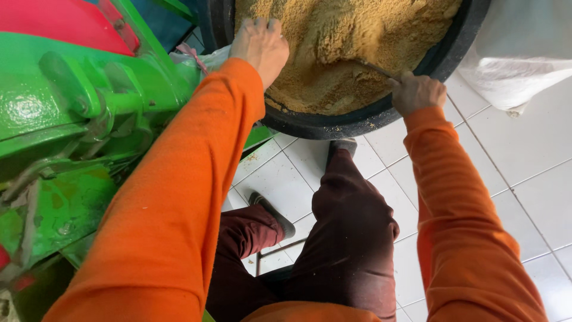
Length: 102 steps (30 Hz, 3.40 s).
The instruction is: The person sits at a green grinding machine and feeds peanuts from a green tray into the machine's hopper, using a long scoop to push nuts and ground material toward the intake. Ground peanut powder collects in a large black basin beside the machine, and the person scoops the finished powder into a smaller bowl.
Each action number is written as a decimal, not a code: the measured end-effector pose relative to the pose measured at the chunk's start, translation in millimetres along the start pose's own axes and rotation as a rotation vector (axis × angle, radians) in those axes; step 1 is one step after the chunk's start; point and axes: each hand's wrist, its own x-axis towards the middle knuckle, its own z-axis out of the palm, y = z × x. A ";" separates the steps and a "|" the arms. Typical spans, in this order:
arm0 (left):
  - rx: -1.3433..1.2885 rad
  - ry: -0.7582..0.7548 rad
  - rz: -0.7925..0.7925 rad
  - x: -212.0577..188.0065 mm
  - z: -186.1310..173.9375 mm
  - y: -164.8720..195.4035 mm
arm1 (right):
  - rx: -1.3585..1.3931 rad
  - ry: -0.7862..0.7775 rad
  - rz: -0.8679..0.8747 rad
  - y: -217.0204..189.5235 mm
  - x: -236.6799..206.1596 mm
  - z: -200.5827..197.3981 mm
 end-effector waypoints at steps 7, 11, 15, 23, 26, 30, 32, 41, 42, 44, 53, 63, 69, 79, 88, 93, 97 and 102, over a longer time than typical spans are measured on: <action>0.035 0.146 0.002 -1.3 2.6 -15.9 | 0.200 -0.046 0.145 0.0 -38.9 21.9; -0.159 0.094 -0.091 -7.1 5.7 -9.6 | 0.344 0.016 0.011 12.2 -54.0 30.5; -0.198 0.155 -0.066 -5.4 -2.0 -5.4 | 0.316 -0.120 -0.008 7.8 -55.3 37.7; -0.246 0.307 -0.066 -4.3 -23.7 -10.7 | 0.326 0.045 -0.151 -1.9 -72.1 52.6; -0.314 0.162 -0.087 -1.4 -26.4 -10.0 | 0.305 0.217 -0.232 7.7 -86.0 62.0; -0.286 0.194 -0.065 -2.4 -28.6 -3.8 | 0.177 0.116 -0.275 16.0 -95.2 72.1; -0.286 0.281 -0.051 -5.4 -30.8 -4.2 | 0.230 0.265 -0.319 17.9 -100.4 74.2; -0.119 0.114 0.045 -3.2 -55.6 0.2 | 0.158 0.131 -0.267 23.9 -109.6 64.7; -0.120 -0.122 0.078 -5.5 -56.4 3.8 | 0.122 0.093 -0.264 25.7 -110.8 66.0; -0.108 -0.106 0.104 -6.6 -57.2 6.3 | 0.182 0.211 -0.305 28.0 -114.6 69.4; -0.161 0.159 0.076 -11.3 -73.1 6.4 | 0.171 0.072 -0.213 18.6 -139.2 50.6; -0.217 -0.238 0.055 -54.9 -175.4 9.9 | -0.149 -0.090 -0.514 -42.0 -72.4 15.6; -0.451 -0.153 0.075 -123.5 -250.6 22.2 | -0.100 0.016 -0.488 -82.4 -8.0 12.0; -0.752 -0.114 -0.003 -191.9 -287.7 24.9 | -0.202 0.111 -0.511 -88.2 36.2 -13.8; -0.953 0.177 -0.019 -259.6 -309.1 19.6 | 0.058 0.198 -0.281 -119.4 73.4 -26.7; -0.746 0.349 -0.103 -331.4 -290.9 31.2 | 0.118 0.352 -0.141 -126.8 72.9 -49.3; -0.770 0.468 -0.139 -418.7 -225.0 39.7 | 0.363 0.302 0.033 -115.4 65.8 -69.3; -1.071 0.156 -0.617 -564.0 -137.1 63.0 | 0.571 0.456 0.056 -84.3 14.5 -68.3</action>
